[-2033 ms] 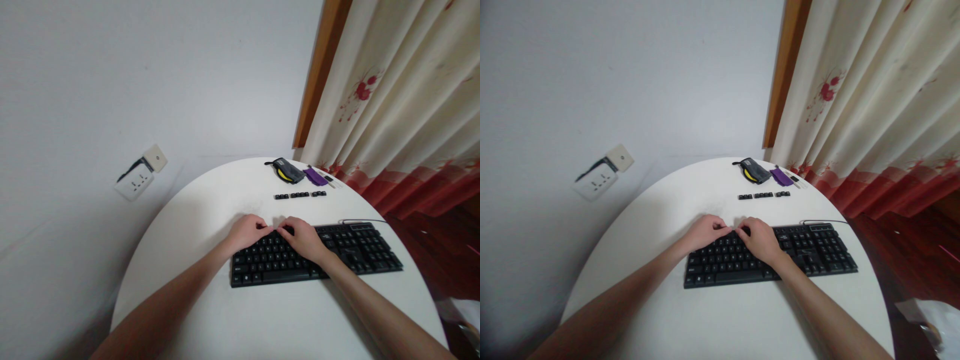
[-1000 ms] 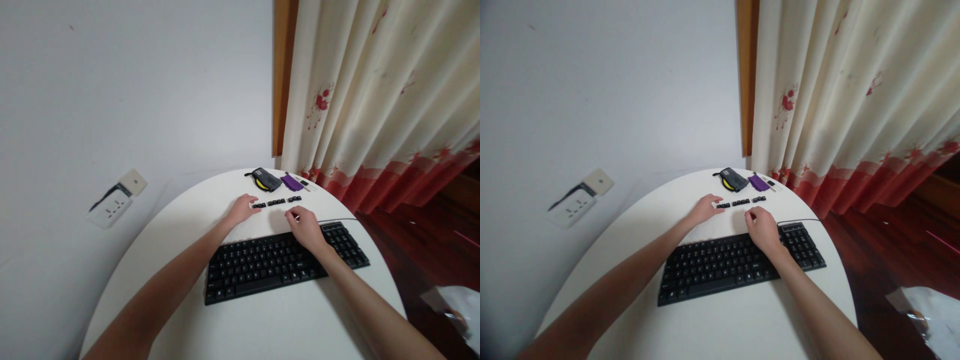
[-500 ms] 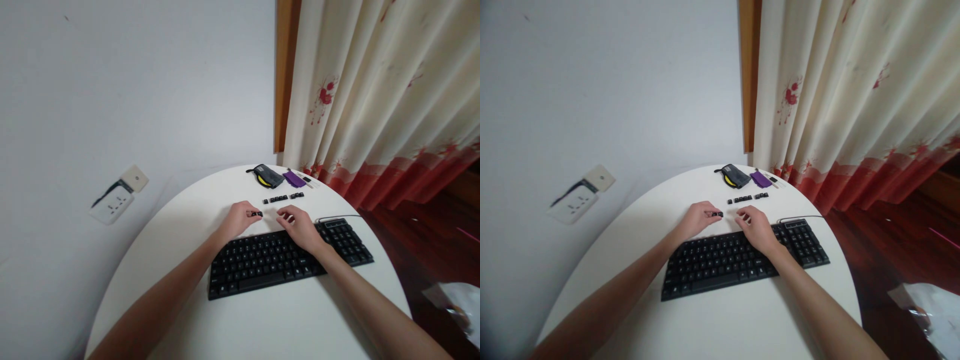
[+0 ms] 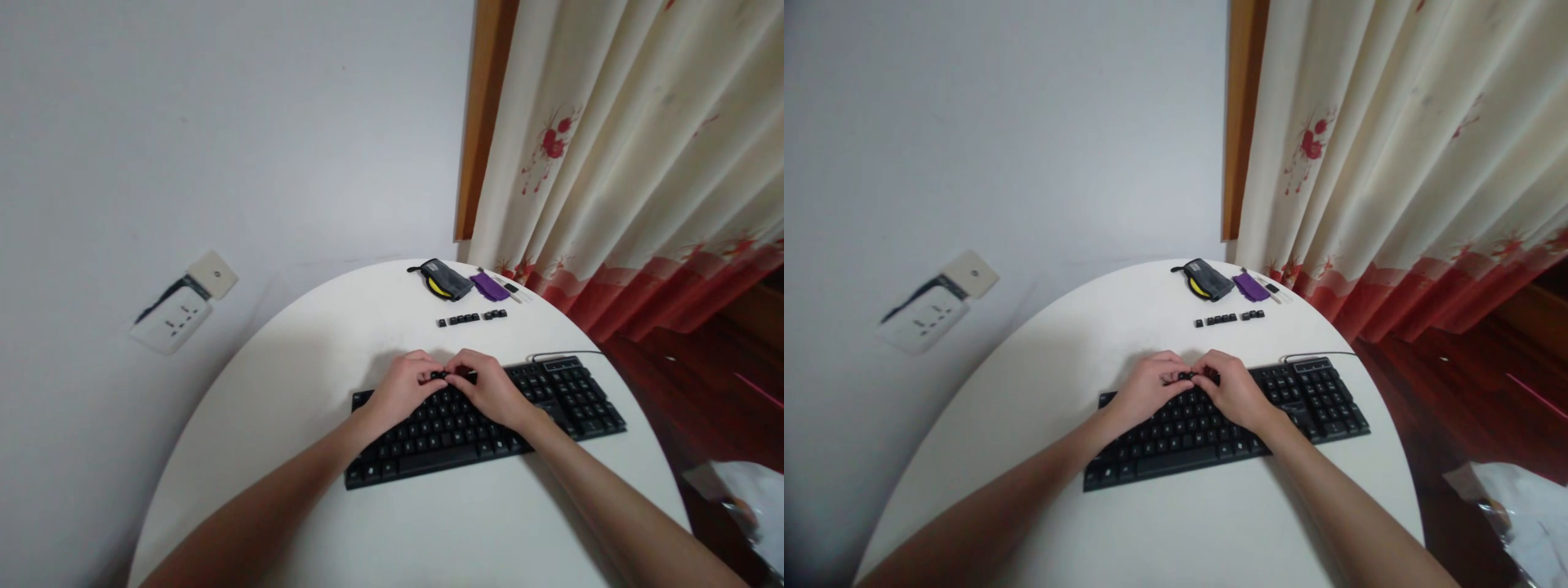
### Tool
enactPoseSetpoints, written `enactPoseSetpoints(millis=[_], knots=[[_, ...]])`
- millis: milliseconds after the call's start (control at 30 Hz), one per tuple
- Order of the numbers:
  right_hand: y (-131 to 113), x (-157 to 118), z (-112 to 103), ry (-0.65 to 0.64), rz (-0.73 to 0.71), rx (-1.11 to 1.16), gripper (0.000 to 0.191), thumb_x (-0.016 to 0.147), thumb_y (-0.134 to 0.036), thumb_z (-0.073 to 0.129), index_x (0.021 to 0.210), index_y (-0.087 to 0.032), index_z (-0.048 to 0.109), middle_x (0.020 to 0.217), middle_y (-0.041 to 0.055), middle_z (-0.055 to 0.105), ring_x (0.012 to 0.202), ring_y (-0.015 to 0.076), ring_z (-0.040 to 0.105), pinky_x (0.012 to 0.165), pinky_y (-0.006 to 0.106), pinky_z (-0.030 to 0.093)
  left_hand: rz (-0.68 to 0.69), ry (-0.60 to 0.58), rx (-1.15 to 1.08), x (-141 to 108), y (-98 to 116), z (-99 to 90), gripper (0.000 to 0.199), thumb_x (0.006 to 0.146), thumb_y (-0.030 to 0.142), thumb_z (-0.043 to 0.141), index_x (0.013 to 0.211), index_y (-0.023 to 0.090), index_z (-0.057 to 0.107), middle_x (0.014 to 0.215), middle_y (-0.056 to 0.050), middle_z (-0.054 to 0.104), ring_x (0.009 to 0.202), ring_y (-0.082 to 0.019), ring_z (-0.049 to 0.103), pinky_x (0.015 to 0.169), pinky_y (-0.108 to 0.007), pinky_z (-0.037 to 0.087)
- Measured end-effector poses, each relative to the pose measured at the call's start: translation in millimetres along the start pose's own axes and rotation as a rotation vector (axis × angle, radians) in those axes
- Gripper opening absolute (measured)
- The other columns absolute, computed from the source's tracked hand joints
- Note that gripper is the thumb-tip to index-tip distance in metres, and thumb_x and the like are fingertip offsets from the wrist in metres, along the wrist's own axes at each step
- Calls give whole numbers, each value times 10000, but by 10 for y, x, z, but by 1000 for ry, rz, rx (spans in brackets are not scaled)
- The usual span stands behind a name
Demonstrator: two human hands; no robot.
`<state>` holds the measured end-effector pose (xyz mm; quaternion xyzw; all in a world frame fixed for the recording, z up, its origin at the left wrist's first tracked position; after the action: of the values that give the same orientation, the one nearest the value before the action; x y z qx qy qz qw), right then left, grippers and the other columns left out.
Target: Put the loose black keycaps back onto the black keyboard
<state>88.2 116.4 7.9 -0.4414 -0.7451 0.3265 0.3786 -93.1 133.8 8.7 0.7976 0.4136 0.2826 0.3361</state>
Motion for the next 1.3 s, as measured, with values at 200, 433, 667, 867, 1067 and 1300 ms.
enactPoseSetpoints(millis=[200,433,667,867,1067,1300], knots=[[-60,-8,4,-23,-25,-26,146,920,-245,544,937,-206,684,898,47,688,852,186,627,802,312,493,-59,68,9,-29,24,-6,230,775,262,769,989,203,709,889,-18,706,816,-173,632,799,-293,505],[57,18,-21,126,-24,-18,205,939,-257,537,969,-205,733,915,68,703,873,201,640,803,334,498,-109,173,-175,-12,-23,-34,102,783,259,751,846,180,729,849,-24,739,780,-170,670,765,-286,544],[134,24,-19,121,22,-1,141,908,-253,602,928,-210,735,900,46,719,864,196,650,800,321,493,-45,88,-238,-2,-39,-38,87,789,202,743,871,179,763,930,-46,742,848,-171,693,825,-291,566],[132,16,-1,70,37,-19,125,899,-219,605,943,-205,721,916,44,711,869,189,643,809,319,492,45,14,-108,-8,1,-16,89,789,178,746,874,194,767,925,-34,742,872,-168,687,841,-285,552],[129,25,-13,73,50,-24,127,900,-221,597,939,-203,717,918,48,710,870,191,642,805,323,493,139,0,2,-34,46,-37,157,862,145,628,929,205,757,977,-27,739,922,-155,676,901,-285,528],[124,32,-15,66,57,-20,140,896,-216,591,950,-203,720,934,46,718,884,192,645,815,321,495,112,-40,-61,-36,20,-31,177,905,181,593,948,217,760,1003,-22,753,951,-161,683,928,-297,516]])
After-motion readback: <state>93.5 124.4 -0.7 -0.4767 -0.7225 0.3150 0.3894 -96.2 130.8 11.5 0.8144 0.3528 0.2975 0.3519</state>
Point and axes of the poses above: each hand's wrist, its own x-axis towards the middle knuckle, its own z-axis out of the palm, y = z × x, the point moved 2 cm from there along x, towards the middle knuckle
